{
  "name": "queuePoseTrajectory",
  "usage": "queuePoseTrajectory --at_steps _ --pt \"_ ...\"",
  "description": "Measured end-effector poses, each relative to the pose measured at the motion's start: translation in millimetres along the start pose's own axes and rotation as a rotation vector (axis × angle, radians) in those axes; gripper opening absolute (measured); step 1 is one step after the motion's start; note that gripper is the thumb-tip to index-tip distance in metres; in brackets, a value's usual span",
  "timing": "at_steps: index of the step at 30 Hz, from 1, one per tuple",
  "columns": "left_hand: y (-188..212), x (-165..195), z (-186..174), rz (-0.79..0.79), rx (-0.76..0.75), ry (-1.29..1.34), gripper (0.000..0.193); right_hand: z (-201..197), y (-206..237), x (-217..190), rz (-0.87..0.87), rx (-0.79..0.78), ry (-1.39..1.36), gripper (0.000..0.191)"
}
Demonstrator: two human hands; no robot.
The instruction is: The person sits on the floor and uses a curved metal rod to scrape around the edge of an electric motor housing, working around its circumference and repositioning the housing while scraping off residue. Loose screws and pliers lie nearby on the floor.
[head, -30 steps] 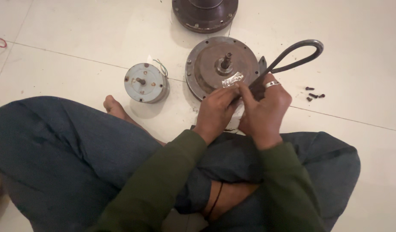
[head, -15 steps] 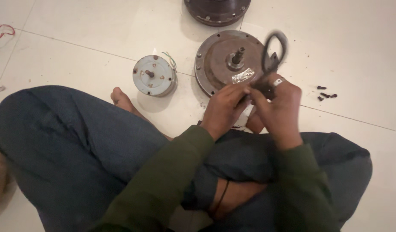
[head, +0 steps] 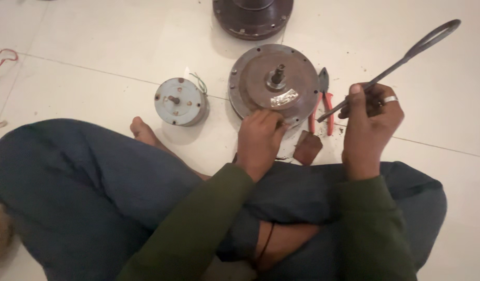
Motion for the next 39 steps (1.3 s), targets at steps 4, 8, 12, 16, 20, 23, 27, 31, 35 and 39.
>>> queuePoseTrajectory --at_steps 4,8,12,16,20,23,27,31,35,39 --pt "0.8 5.0 1.5 0.082 -0.018 0.093 0.01 -3.3 -2.9 7.4 0.053 0.004 -0.139 0.016" --pt "-0.7 8.7 -1.0 0.075 -0.01 0.108 0.017 -4.0 -4.4 6.2 0.045 -0.028 -0.156 0.017" --pt "-4.1 6.2 2.7 -0.01 -0.03 0.092 0.017 -4.0 -4.4 9.2 0.088 -0.045 -0.133 0.018" --pt "-6.0 11.9 -1.8 0.088 -0.038 0.182 0.014 -4.2 -5.7 13.9 0.106 -0.051 -0.131 0.018" --pt "-4.6 14.2 -3.4 0.074 -0.028 0.12 0.018 -5.9 -8.8 21.2 0.148 -0.045 -0.141 0.018" --pt "-1.8 4.3 1.4 -0.098 -0.044 0.077 0.023 -5.1 -9.9 23.3 0.144 -0.047 -0.133 0.018" --pt "-0.3 6.9 1.0 -0.001 -0.019 0.022 0.016 -0.7 -9.6 24.3 0.14 -0.061 -0.116 0.019" --pt "4.4 6.7 3.0 0.014 -0.026 0.038 0.016 -4.3 -10.2 26.4 0.169 -0.061 -0.082 0.02" --pt "3.8 10.4 3.2 0.066 -0.015 -0.001 0.019 -1.9 -12.0 28.1 0.158 -0.087 -0.102 0.022" --pt "3.6 5.8 2.8 -0.024 0.043 0.021 0.022 1.9 -10.4 32.8 0.18 -0.098 -0.107 0.023"
Point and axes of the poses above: each hand's wrist, its own y-axis away from the middle knuckle, its own z-axis out of the palm, x = y × z, the point moved 7 cm from there along -y, towards the middle knuckle, and after that the axes turned 3 degrees about y, right-handed, at the moved point
